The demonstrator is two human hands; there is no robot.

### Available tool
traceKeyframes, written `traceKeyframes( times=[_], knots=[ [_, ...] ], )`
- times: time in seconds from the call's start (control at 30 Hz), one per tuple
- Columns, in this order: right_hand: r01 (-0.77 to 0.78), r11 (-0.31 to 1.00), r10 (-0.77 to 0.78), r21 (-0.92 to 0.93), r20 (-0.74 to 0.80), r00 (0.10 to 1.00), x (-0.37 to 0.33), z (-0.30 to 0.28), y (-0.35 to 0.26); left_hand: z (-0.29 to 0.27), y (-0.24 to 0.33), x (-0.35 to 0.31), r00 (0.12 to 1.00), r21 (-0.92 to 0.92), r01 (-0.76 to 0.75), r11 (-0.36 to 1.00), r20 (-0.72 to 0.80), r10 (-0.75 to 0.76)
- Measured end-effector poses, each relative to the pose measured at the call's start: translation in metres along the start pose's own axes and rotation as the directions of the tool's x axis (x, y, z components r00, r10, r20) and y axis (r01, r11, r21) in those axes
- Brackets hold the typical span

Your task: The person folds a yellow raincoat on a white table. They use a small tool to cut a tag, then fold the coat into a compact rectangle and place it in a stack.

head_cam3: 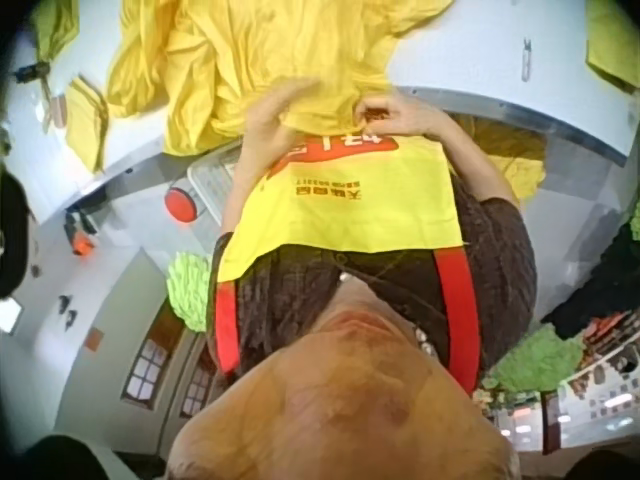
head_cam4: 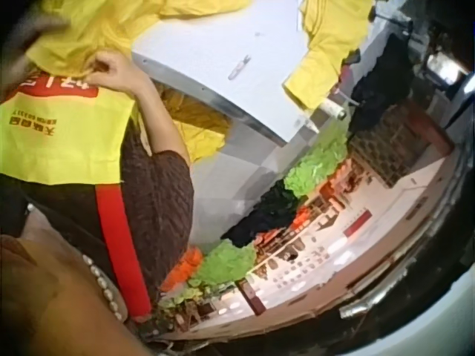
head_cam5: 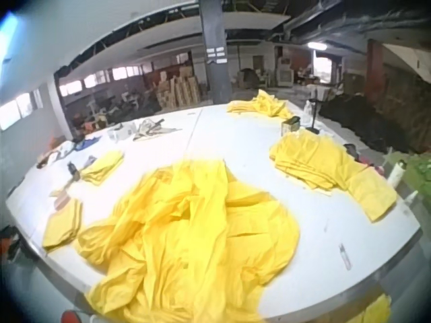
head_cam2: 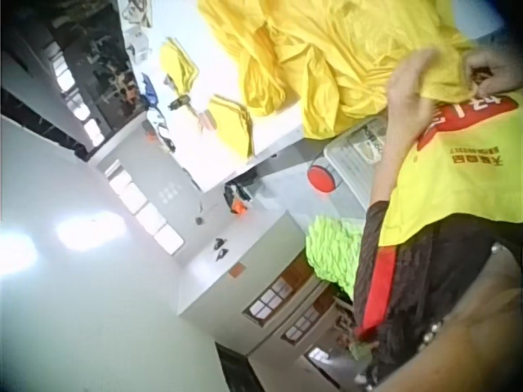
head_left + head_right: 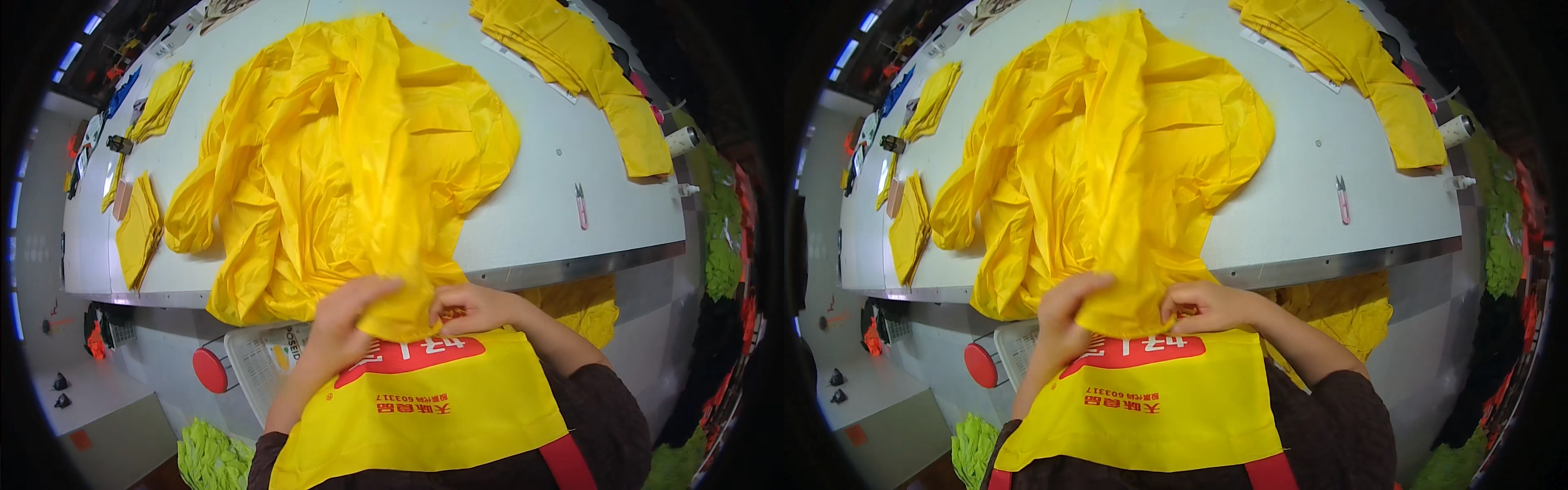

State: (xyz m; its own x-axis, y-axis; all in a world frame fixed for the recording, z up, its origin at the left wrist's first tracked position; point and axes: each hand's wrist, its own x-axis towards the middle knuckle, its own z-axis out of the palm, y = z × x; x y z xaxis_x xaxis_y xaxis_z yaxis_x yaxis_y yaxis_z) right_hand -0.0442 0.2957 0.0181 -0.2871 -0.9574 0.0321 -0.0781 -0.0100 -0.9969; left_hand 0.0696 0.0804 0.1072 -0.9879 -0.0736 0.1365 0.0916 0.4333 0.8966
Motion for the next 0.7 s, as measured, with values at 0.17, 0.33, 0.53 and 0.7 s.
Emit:
traceKeyframes(
  times=[0.17,0.33,0.53,0.7],
  knots=[
    [-0.299,0.875,0.468,0.380,-0.510,0.722,-0.015,-0.064,0.025,-0.038,-0.036,0.025,0.754,-0.521,-0.073,0.851,-0.587,-0.295],
    [-0.614,0.693,0.713,0.377,-0.478,0.512,0.007,-0.044,0.068,-0.175,-0.141,0.044,0.451,-0.674,-0.547,0.496,-0.737,-0.504],
    [-0.477,0.570,0.744,0.669,-0.173,0.646,0.032,0.017,0.119,0.016,-0.168,0.013,0.962,0.684,0.197,0.703,0.002,-0.272],
    [0.131,0.648,0.275,0.751,-0.390,0.879,-0.035,-0.051,0.026,0.026,-0.194,-0.027,0.997,0.693,-0.013,0.721,-0.042,0.059]
  ],
)
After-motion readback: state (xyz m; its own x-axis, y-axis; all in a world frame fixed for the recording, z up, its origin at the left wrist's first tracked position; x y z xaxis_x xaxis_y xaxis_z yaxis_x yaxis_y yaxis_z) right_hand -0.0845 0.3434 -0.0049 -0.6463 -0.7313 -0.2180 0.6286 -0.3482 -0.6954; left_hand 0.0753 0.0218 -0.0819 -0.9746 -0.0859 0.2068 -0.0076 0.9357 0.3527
